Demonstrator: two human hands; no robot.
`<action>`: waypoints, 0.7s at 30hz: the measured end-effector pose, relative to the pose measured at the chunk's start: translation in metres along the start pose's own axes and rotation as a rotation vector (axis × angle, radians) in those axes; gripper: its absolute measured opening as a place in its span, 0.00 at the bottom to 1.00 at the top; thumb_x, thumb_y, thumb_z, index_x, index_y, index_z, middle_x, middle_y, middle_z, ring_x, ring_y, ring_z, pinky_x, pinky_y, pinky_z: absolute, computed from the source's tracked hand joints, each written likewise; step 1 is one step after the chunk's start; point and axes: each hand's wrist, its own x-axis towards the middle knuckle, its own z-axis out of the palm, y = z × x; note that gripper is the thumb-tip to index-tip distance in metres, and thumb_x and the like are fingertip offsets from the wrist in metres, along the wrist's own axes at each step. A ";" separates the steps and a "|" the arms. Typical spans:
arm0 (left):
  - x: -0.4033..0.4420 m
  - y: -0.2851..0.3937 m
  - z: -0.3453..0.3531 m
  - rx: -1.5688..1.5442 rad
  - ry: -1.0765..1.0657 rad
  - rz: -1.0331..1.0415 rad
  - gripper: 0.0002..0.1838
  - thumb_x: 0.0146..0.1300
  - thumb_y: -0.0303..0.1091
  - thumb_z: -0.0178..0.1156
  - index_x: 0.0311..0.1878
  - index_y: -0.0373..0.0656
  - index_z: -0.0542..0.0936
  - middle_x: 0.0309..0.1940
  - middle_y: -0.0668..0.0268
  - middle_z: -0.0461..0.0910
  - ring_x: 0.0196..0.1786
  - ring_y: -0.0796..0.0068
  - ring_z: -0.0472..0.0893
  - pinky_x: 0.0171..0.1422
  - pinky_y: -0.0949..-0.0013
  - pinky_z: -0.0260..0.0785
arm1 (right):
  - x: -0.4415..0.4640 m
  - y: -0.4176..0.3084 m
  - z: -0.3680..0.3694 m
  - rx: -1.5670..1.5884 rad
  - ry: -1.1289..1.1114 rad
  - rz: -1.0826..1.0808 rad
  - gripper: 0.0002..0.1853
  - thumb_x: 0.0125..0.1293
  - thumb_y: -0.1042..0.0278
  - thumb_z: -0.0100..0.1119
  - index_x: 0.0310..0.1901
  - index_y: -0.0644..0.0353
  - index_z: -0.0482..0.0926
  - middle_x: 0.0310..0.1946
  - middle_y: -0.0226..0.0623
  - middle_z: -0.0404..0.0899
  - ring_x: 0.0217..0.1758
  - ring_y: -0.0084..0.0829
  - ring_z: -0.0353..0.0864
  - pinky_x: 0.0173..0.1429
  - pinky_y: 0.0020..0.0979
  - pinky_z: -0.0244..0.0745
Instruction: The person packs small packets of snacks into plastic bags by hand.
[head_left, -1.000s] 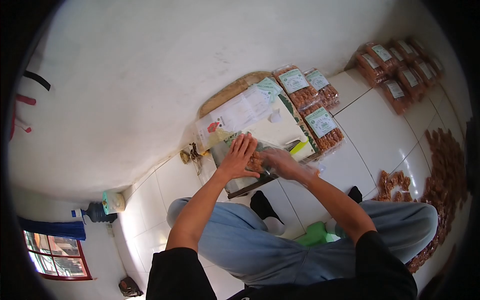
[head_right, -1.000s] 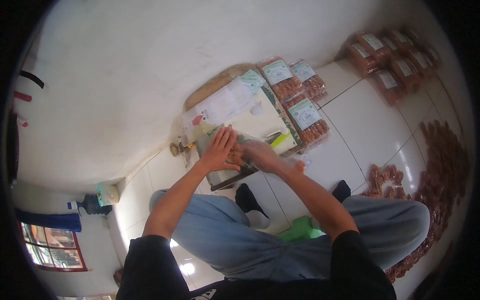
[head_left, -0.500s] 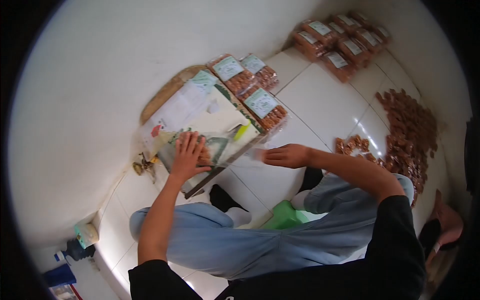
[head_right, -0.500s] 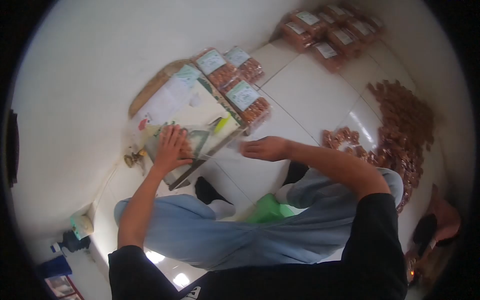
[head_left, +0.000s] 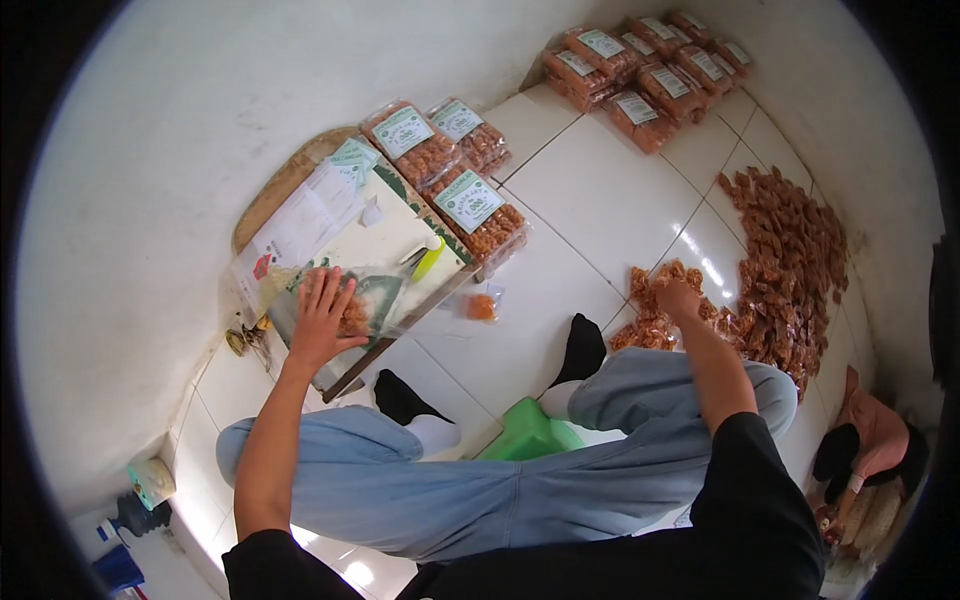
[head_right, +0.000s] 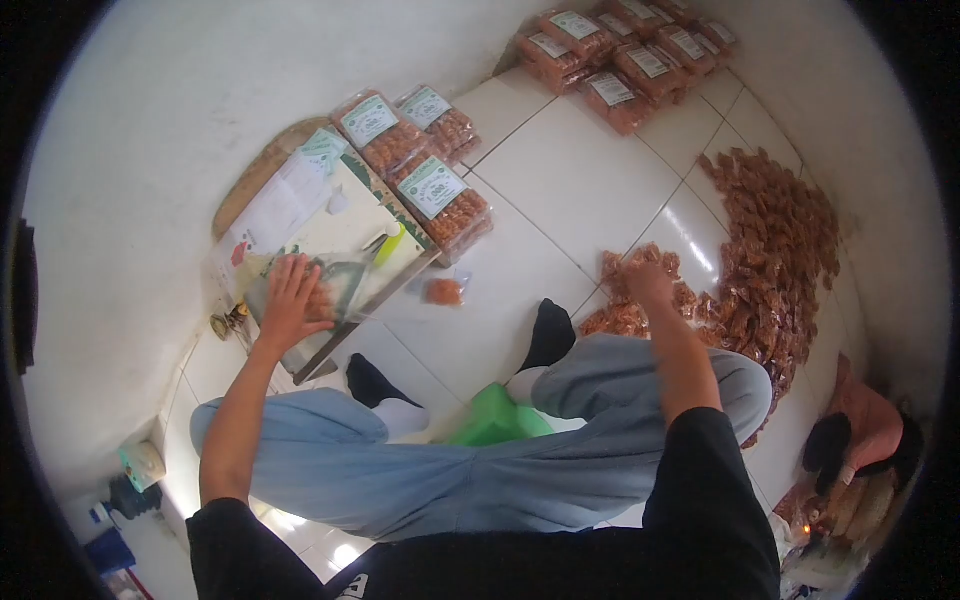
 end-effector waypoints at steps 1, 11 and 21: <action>0.001 0.000 0.000 -0.009 0.002 0.001 0.61 0.42 0.65 0.71 0.77 0.52 0.55 0.79 0.58 0.47 0.81 0.53 0.43 0.78 0.36 0.39 | -0.020 -0.022 -0.020 0.063 -0.065 0.092 0.40 0.66 0.31 0.46 0.56 0.68 0.76 0.55 0.53 0.79 0.61 0.50 0.78 0.62 0.48 0.74; 0.005 -0.001 -0.005 -0.020 -0.029 0.010 0.63 0.38 0.63 0.74 0.77 0.50 0.56 0.79 0.57 0.46 0.81 0.54 0.44 0.78 0.35 0.38 | 0.009 -0.022 0.014 0.339 0.009 0.087 0.46 0.59 0.39 0.60 0.65 0.73 0.63 0.64 0.60 0.70 0.67 0.51 0.72 0.68 0.47 0.67; 0.005 -0.001 -0.005 -0.025 -0.016 0.009 0.63 0.36 0.61 0.76 0.76 0.49 0.56 0.79 0.57 0.47 0.80 0.53 0.46 0.78 0.36 0.37 | 0.074 0.025 0.022 0.829 -0.498 -0.026 0.24 0.65 0.54 0.51 0.50 0.69 0.76 0.39 0.53 0.80 0.35 0.45 0.84 0.36 0.42 0.85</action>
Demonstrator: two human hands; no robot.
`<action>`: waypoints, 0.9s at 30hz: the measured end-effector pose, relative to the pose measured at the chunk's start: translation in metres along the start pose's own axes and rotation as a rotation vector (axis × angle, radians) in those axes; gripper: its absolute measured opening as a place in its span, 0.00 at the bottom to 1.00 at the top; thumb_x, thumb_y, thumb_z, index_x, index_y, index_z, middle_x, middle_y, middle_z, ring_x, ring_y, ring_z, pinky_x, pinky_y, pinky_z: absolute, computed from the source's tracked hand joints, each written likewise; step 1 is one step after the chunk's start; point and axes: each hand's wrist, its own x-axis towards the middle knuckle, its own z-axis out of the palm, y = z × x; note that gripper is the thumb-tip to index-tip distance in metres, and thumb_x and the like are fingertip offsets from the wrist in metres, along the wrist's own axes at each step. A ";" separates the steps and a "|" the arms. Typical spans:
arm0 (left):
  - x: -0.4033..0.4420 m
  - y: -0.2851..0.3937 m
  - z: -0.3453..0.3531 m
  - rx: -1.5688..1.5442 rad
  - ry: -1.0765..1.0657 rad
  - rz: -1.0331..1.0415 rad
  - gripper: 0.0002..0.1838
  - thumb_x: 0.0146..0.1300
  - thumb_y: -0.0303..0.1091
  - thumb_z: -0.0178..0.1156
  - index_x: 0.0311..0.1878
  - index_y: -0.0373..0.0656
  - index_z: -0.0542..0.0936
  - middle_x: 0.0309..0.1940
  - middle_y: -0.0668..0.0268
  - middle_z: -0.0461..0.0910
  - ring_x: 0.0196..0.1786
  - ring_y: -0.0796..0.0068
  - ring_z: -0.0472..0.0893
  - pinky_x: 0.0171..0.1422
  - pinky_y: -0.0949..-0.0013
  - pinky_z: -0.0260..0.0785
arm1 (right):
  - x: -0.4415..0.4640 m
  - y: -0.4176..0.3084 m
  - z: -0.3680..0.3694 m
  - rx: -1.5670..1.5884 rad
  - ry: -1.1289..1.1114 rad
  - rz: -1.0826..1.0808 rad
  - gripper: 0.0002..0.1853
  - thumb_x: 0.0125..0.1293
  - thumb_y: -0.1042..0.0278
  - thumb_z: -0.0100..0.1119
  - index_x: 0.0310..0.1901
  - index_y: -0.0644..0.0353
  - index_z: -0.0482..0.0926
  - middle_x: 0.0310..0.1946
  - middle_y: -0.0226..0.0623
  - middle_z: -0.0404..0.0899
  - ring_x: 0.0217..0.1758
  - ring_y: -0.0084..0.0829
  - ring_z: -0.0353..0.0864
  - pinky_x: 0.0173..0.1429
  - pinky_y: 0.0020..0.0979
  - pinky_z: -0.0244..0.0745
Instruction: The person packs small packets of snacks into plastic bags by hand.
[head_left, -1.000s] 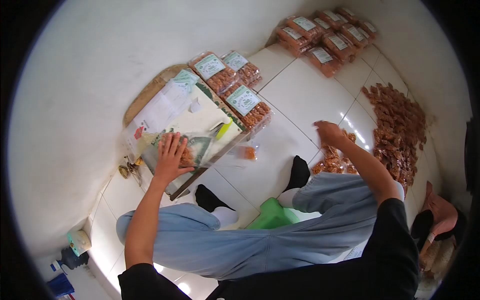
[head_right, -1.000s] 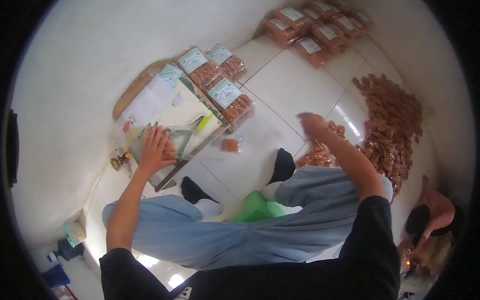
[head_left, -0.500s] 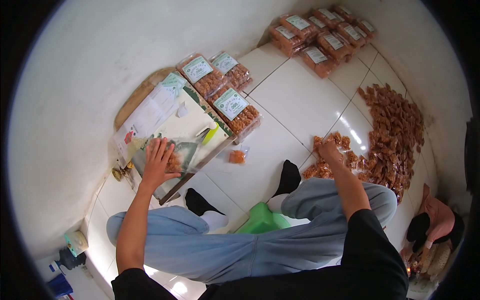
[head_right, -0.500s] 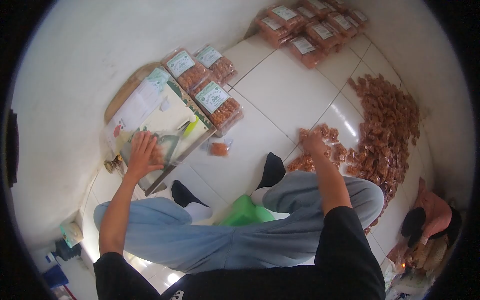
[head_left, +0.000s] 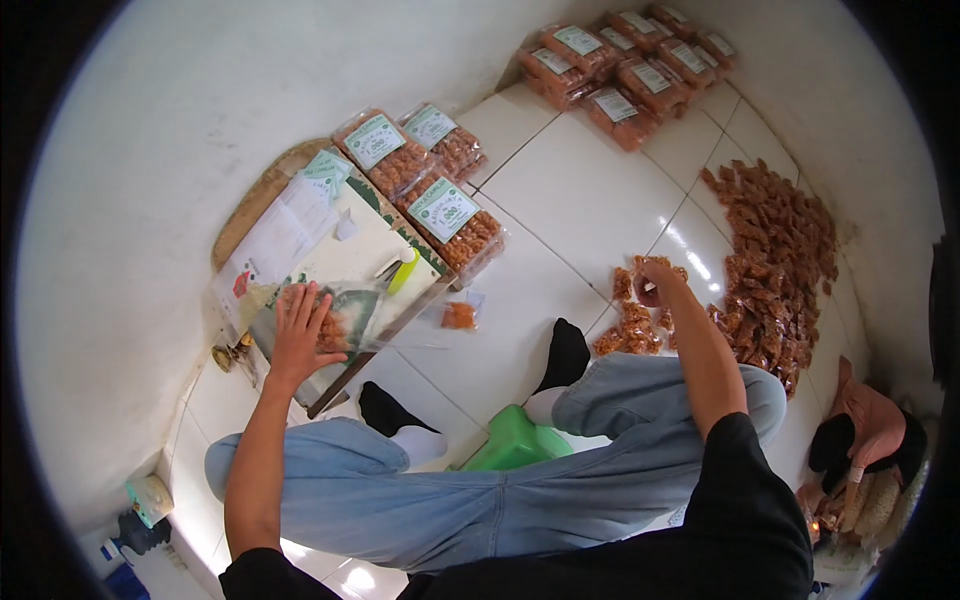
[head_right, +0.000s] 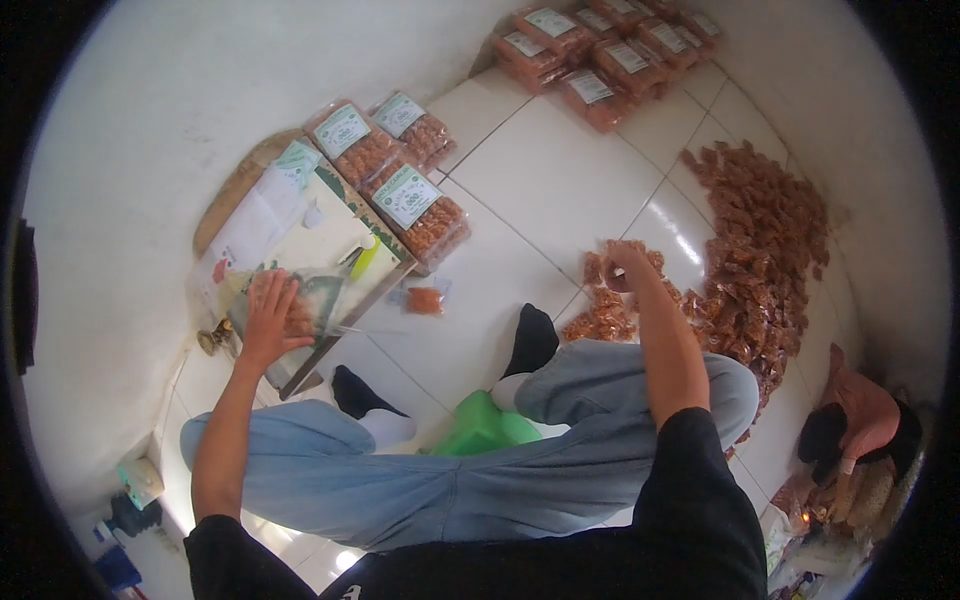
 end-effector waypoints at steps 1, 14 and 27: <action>0.000 0.000 0.000 -0.004 -0.001 -0.003 0.63 0.36 0.60 0.76 0.76 0.50 0.56 0.79 0.57 0.47 0.80 0.53 0.46 0.78 0.36 0.37 | -0.015 -0.008 0.010 -0.007 0.060 -0.089 0.22 0.66 0.55 0.51 0.50 0.68 0.76 0.38 0.52 0.80 0.33 0.44 0.83 0.34 0.42 0.85; -0.004 0.000 -0.001 -0.003 0.001 -0.017 0.63 0.37 0.61 0.75 0.77 0.51 0.55 0.79 0.58 0.46 0.81 0.55 0.45 0.78 0.34 0.36 | -0.071 -0.028 0.046 -0.812 0.401 -0.620 0.21 0.53 0.60 0.64 0.49 0.57 0.79 0.47 0.46 0.80 0.56 0.46 0.78 0.65 0.49 0.71; -0.003 0.001 -0.003 0.012 0.002 -0.021 0.67 0.36 0.63 0.74 0.79 0.51 0.50 0.79 0.58 0.44 0.81 0.56 0.45 0.79 0.37 0.35 | -0.077 -0.051 0.064 -0.188 0.231 -0.430 0.20 0.62 0.48 0.63 0.41 0.59 0.85 0.35 0.39 0.86 0.42 0.36 0.85 0.49 0.39 0.77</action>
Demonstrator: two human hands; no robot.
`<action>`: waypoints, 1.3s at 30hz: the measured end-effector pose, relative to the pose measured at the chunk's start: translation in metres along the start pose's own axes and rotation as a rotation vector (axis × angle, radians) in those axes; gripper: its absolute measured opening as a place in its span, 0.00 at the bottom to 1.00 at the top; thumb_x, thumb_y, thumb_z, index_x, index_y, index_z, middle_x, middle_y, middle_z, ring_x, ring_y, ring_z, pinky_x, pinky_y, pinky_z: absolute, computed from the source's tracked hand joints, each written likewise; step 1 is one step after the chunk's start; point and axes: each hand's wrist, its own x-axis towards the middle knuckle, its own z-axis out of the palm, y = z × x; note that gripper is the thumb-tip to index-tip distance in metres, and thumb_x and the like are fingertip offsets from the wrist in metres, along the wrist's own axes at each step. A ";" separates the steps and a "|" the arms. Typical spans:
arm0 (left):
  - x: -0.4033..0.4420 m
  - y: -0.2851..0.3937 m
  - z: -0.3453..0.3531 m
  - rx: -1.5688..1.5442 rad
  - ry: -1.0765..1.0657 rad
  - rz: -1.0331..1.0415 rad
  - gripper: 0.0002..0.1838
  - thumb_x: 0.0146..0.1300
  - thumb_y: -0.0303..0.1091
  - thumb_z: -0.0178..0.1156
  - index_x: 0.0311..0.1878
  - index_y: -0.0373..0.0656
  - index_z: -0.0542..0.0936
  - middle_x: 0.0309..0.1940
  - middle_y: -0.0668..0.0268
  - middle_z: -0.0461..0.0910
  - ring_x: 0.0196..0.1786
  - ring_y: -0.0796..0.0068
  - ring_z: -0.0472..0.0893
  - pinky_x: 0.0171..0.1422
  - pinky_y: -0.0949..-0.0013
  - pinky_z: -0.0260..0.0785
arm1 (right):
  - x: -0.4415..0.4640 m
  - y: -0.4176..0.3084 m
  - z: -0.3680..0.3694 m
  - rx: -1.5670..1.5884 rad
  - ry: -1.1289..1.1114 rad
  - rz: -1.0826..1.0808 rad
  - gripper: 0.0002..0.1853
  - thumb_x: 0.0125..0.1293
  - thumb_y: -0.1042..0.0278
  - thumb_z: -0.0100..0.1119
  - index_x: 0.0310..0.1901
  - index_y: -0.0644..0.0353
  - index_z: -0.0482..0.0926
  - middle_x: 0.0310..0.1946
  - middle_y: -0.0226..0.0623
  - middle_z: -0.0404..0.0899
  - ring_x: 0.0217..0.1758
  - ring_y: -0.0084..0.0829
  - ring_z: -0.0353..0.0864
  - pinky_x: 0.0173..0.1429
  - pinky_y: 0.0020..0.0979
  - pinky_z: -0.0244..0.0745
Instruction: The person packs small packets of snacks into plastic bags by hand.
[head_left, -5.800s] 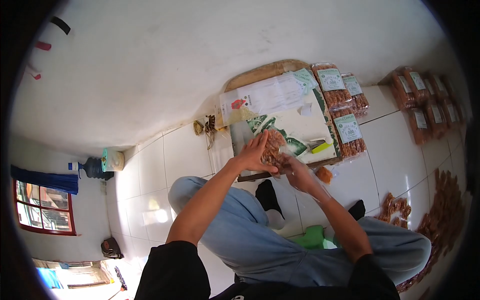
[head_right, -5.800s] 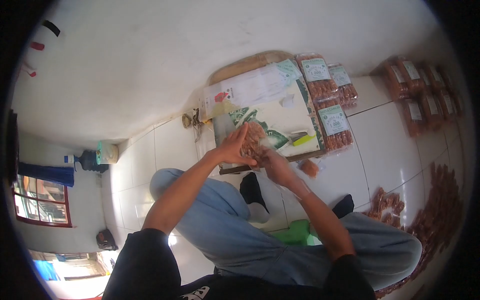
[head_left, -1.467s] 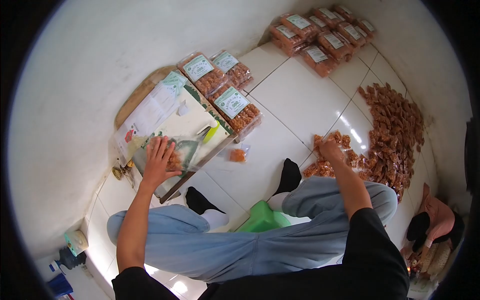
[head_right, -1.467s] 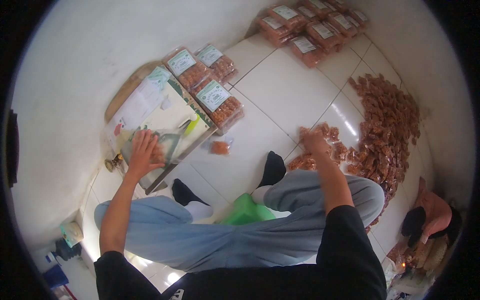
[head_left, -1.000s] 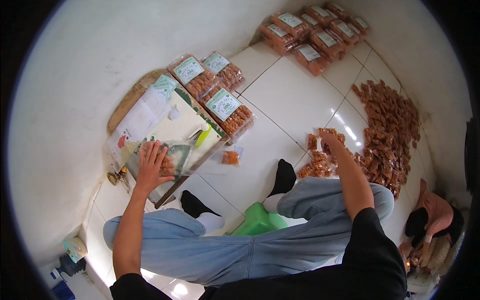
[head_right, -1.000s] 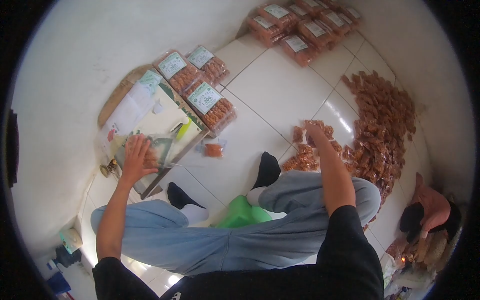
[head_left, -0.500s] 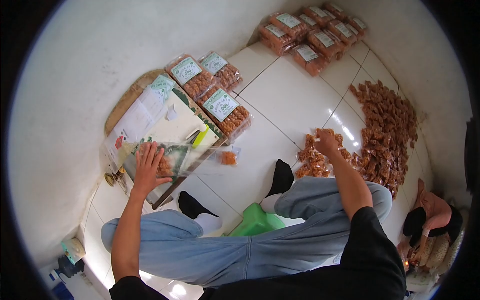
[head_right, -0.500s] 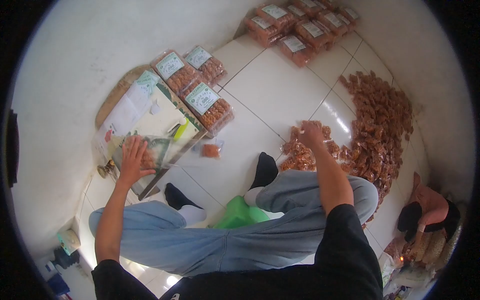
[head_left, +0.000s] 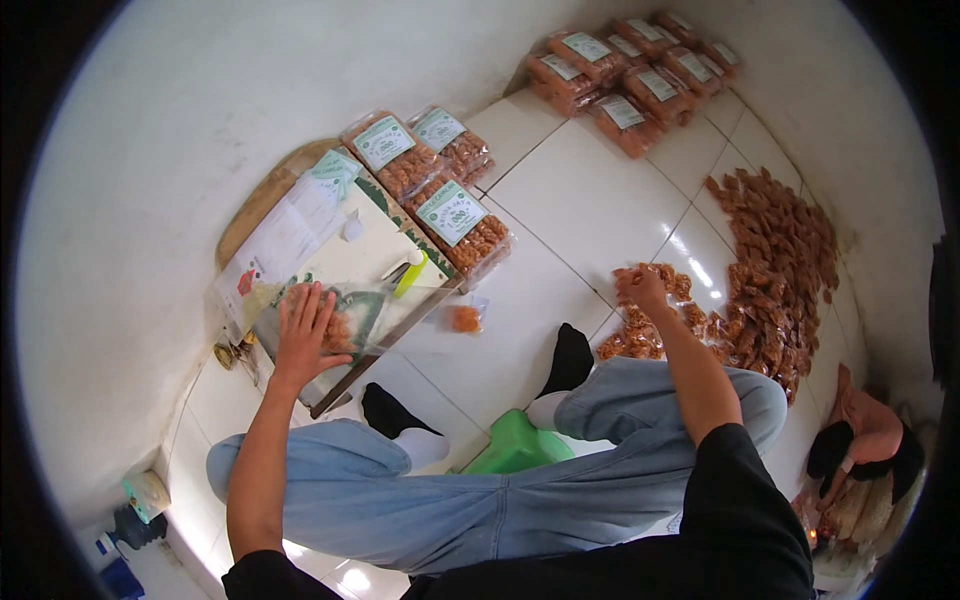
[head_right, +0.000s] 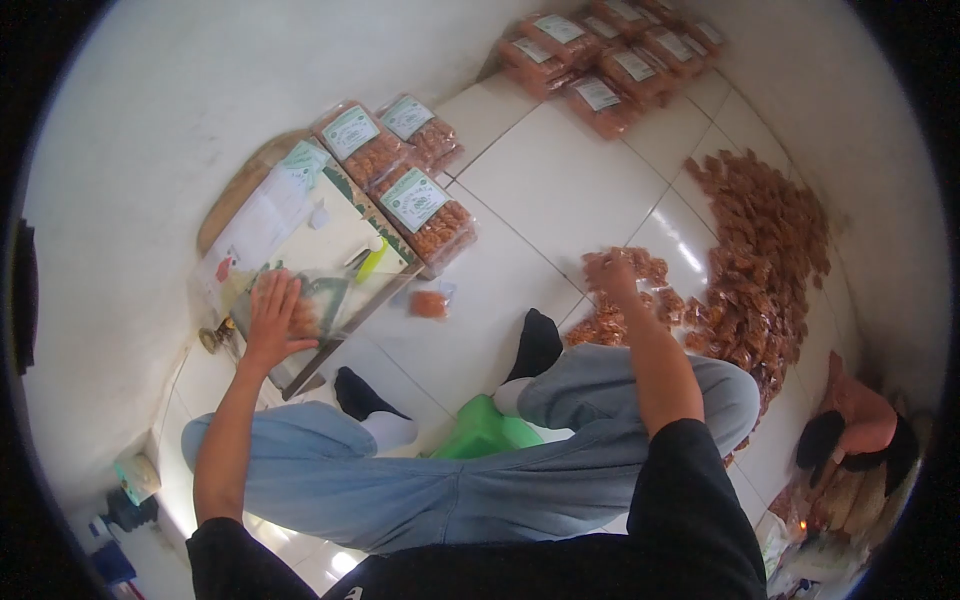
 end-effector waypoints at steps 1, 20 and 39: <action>0.000 0.000 -0.001 -0.006 0.012 0.008 0.67 0.37 0.64 0.74 0.79 0.51 0.50 0.79 0.57 0.44 0.81 0.56 0.45 0.79 0.37 0.35 | 0.001 -0.001 -0.001 0.093 0.072 0.037 0.21 0.61 0.48 0.64 0.41 0.60 0.85 0.33 0.40 0.86 0.39 0.36 0.85 0.45 0.37 0.78; -0.001 -0.001 0.002 0.006 0.009 -0.017 0.66 0.39 0.67 0.71 0.78 0.50 0.50 0.79 0.57 0.45 0.80 0.56 0.46 0.78 0.38 0.38 | -0.021 -0.011 0.082 -0.717 0.165 -0.039 0.23 0.69 0.59 0.50 0.60 0.61 0.63 0.55 0.52 0.67 0.62 0.54 0.70 0.57 0.53 0.73; 0.041 0.143 -0.062 -0.431 0.133 -0.351 0.26 0.58 0.63 0.61 0.37 0.45 0.81 0.28 0.62 0.83 0.35 0.58 0.84 0.43 0.52 0.72 | -0.028 -0.194 0.065 0.068 -0.741 -0.340 0.31 0.55 0.67 0.73 0.59 0.65 0.72 0.45 0.39 0.83 0.45 0.28 0.83 0.51 0.29 0.79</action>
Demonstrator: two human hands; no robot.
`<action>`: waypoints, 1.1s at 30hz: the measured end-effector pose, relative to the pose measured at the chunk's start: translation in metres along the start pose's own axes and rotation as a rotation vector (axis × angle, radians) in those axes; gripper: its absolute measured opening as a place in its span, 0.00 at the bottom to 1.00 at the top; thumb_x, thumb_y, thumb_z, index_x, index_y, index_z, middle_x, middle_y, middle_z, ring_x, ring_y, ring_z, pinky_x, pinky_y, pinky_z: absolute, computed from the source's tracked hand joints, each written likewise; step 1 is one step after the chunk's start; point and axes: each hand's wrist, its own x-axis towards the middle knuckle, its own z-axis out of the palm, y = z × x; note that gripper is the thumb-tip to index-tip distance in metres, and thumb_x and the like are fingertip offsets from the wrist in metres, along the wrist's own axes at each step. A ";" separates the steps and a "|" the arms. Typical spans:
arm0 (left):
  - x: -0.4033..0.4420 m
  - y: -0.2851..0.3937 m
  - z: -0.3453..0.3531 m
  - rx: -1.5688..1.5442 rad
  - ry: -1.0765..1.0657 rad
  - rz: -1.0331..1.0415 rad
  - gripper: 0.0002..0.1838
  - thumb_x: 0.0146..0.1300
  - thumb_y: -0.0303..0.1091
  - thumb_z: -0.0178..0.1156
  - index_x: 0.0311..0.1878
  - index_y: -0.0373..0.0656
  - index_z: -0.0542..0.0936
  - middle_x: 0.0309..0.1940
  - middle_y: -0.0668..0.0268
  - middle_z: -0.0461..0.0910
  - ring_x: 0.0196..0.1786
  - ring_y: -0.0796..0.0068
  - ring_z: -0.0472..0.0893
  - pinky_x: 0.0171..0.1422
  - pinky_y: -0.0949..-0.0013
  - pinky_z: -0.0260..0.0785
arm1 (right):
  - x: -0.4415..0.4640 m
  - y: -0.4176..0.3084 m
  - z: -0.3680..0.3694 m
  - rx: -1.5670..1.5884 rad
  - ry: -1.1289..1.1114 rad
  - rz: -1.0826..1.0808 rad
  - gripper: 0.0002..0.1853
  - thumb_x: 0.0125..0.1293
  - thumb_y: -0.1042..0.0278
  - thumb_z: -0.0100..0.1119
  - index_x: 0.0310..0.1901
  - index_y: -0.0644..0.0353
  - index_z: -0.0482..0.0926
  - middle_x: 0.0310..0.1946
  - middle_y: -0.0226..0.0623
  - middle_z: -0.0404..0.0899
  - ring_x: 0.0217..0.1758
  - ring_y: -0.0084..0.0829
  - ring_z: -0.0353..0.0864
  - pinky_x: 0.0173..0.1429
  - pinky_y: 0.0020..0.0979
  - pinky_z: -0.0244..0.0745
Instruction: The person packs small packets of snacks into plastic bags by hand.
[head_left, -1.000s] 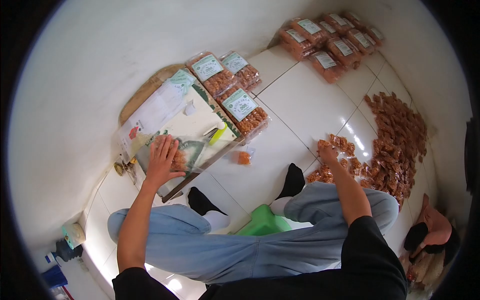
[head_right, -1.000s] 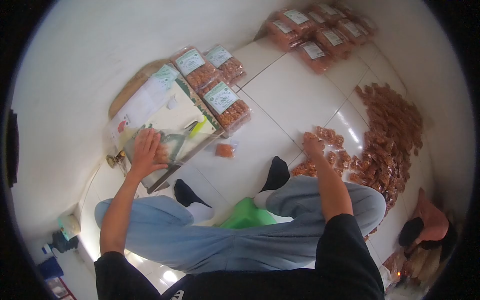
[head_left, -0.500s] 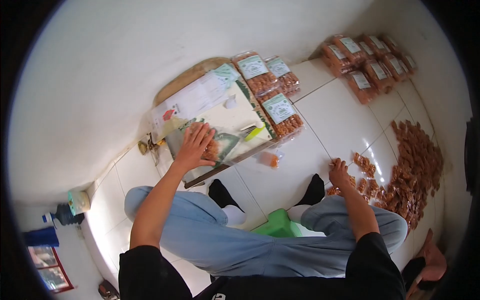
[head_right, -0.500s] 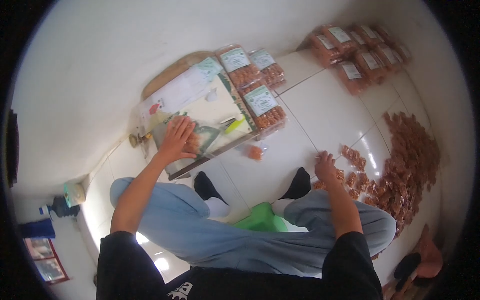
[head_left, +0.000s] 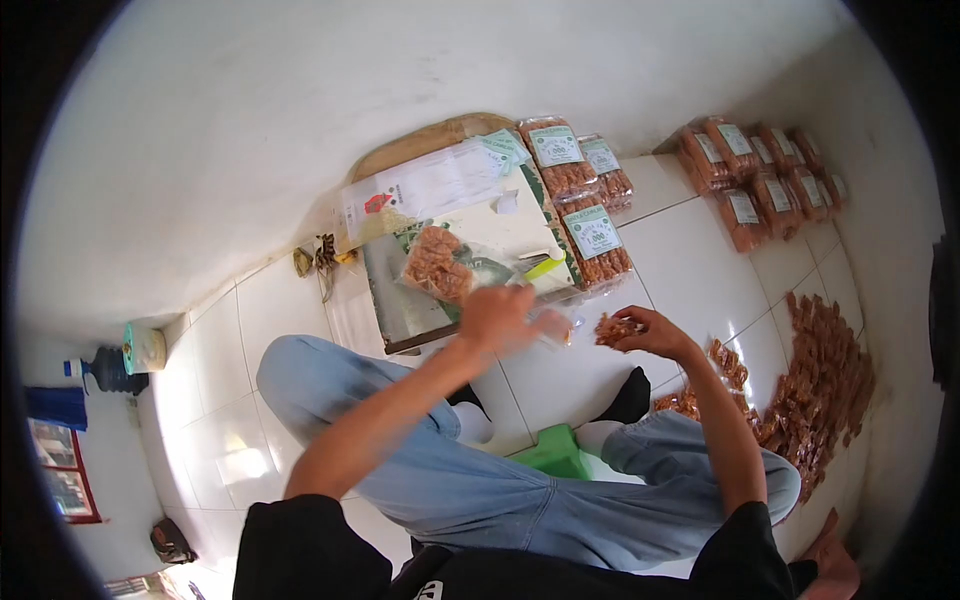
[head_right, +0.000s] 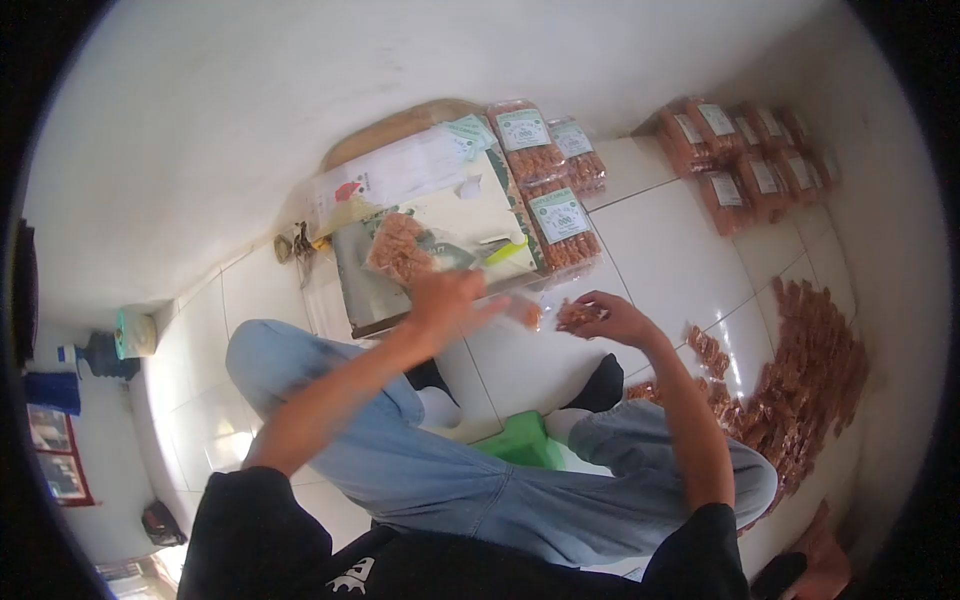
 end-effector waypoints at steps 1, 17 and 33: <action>-0.004 0.023 -0.001 0.036 -0.073 -0.037 0.25 0.57 0.60 0.64 0.38 0.45 0.80 0.27 0.60 0.83 0.34 0.58 0.84 0.41 0.53 0.72 | 0.004 -0.008 0.008 -0.133 -0.019 -0.075 0.31 0.55 0.66 0.74 0.60 0.61 0.73 0.46 0.38 0.83 0.47 0.29 0.83 0.54 0.30 0.78; -0.019 0.049 0.064 -0.052 0.102 -0.159 0.08 0.59 0.31 0.60 0.42 0.44 0.76 0.34 0.58 0.81 0.38 0.55 0.83 0.37 0.49 0.72 | -0.006 -0.063 0.078 -0.620 0.413 -0.348 0.27 0.51 0.63 0.70 0.55 0.53 0.77 0.44 0.36 0.80 0.46 0.44 0.83 0.48 0.40 0.80; -0.032 0.048 0.058 -0.257 0.372 -0.158 0.07 0.64 0.37 0.60 0.37 0.46 0.73 0.25 0.63 0.81 0.29 0.58 0.82 0.29 0.55 0.71 | 0.001 -0.064 0.078 -0.415 0.427 -0.343 0.27 0.52 0.68 0.73 0.54 0.63 0.76 0.45 0.46 0.80 0.45 0.45 0.84 0.49 0.36 0.80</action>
